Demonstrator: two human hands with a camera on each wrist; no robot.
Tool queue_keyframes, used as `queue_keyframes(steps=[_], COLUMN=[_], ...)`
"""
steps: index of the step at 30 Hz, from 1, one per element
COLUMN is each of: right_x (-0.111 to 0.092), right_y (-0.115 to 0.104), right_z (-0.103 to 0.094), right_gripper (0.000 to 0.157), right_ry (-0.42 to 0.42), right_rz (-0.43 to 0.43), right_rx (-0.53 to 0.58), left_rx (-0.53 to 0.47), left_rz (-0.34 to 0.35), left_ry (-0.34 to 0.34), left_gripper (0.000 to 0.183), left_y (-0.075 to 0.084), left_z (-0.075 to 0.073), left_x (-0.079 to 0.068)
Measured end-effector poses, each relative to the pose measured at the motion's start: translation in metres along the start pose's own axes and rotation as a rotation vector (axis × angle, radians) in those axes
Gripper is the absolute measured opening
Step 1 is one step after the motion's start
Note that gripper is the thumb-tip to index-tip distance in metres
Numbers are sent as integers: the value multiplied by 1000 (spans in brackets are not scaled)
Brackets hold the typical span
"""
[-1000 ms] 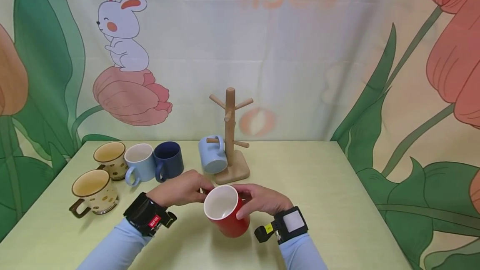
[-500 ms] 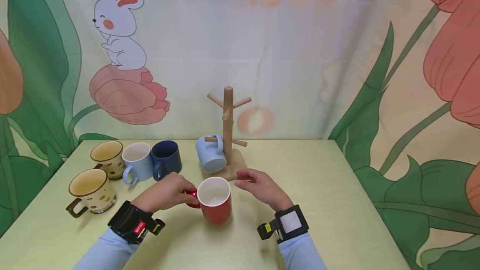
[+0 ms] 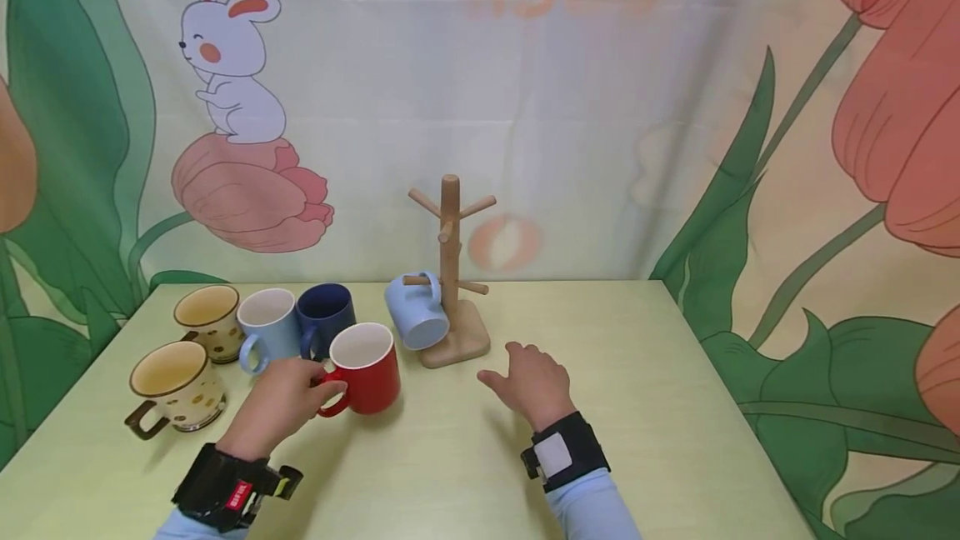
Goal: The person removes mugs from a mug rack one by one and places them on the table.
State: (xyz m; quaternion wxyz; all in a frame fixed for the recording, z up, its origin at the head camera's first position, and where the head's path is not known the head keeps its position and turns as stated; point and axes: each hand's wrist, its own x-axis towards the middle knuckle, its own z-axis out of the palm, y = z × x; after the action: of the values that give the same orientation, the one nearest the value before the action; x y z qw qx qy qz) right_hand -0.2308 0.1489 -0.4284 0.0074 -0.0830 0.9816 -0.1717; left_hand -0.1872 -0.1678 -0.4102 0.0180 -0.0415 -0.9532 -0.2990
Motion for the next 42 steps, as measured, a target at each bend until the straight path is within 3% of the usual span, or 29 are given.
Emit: queue_keyframes(steps=[4, 16, 25, 32, 42], right_x=[0, 1, 1, 2, 3], right_y=[-1, -1, 0, 0, -3], right_z=[0, 0, 3, 4, 5], right_gripper=[65, 64, 63, 63, 61], right_ry=[3, -6, -12, -23, -36], right_rz=[5, -3, -13, -14, -15], right_rx=[16, 61, 89, 88, 87], left_rx=[6, 31, 52, 14, 65], left_rz=[-76, -279, -336, -405, -371], left_ry=[35, 5, 102, 107, 106], left_gripper=[24, 28, 27, 32, 53], left_y=[-10, -44, -70, -80, -84], left_z=[-9, -35, -42, -35, -36], left_x=[-9, -28, -31, -29, -33])
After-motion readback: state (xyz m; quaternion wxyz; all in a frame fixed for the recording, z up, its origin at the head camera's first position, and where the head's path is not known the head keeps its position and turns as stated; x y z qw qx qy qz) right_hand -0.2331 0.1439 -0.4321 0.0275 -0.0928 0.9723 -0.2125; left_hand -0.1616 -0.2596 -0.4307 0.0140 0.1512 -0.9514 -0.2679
